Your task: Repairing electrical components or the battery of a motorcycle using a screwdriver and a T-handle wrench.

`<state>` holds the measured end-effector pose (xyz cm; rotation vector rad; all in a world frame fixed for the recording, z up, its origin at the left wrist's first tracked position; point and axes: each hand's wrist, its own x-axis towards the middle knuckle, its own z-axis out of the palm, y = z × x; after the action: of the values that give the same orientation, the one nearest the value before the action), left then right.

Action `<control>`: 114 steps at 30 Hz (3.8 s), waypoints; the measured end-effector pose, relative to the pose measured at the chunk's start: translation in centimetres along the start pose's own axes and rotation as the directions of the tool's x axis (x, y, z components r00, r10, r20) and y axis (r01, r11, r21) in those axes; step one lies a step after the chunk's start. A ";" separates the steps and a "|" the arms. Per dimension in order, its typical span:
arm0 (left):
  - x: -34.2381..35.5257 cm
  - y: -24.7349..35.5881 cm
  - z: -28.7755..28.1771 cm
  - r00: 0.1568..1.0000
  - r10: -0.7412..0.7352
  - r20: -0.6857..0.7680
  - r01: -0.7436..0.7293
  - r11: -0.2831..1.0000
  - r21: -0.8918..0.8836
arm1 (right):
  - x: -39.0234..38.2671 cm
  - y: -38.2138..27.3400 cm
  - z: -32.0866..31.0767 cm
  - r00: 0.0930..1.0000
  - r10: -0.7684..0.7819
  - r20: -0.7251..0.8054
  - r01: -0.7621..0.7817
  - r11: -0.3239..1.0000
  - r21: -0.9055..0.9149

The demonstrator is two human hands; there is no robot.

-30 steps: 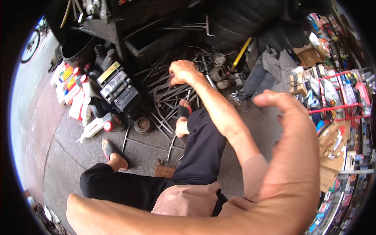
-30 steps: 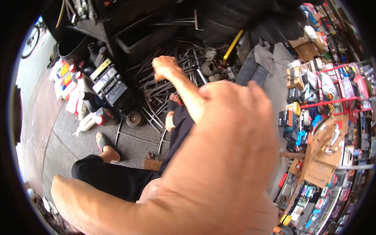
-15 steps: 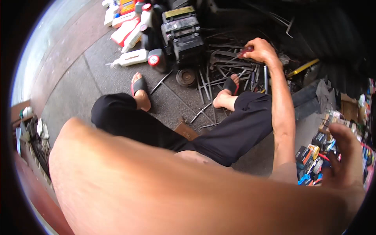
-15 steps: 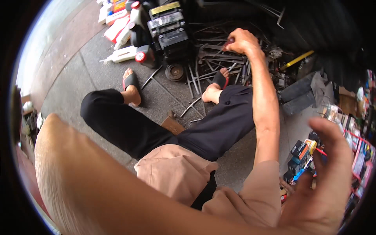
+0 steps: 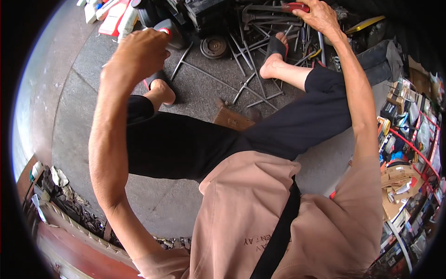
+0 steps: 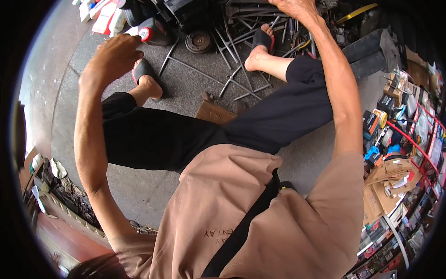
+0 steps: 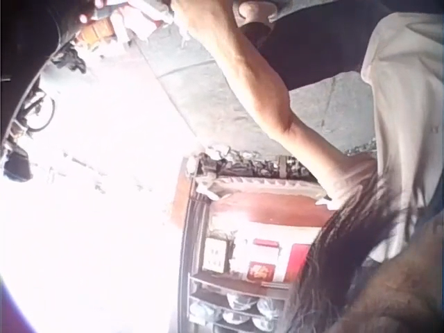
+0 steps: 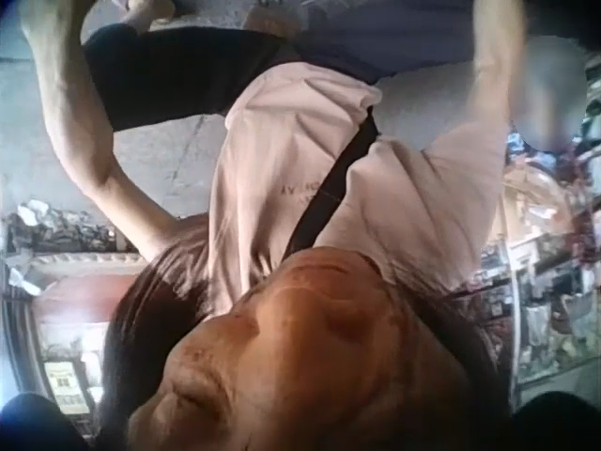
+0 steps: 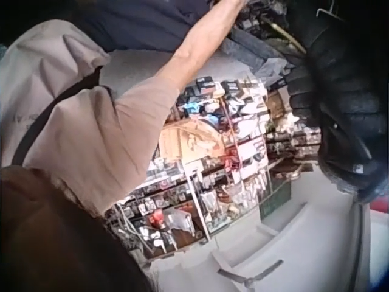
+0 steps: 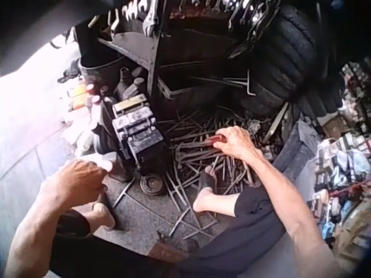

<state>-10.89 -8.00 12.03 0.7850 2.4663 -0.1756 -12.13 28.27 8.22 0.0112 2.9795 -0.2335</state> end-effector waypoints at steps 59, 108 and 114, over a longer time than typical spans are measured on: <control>-4.9 -0.8 0.8 0.957 -0.189 -0.221 0.109 0.937 -0.332 | -16.6 -6.5 33.9 0.715 0.586 0.382 -0.609 0.790 -0.072; -3.7 1.1 -0.2 0.960 -0.119 -0.253 0.037 0.951 -0.307 | -13.4 -0.5 30.1 0.645 0.518 0.561 -0.591 0.804 -0.063; -4.1 0.5 0.4 0.951 -0.136 -0.277 0.058 0.960 -0.273 | -14.5 -1.8 31.6 0.616 0.627 0.477 -0.691 0.720 -0.054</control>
<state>-7.58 -9.75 13.93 0.6094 2.7340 0.2473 6.94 21.60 -20.17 0.9277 2.2607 -0.2865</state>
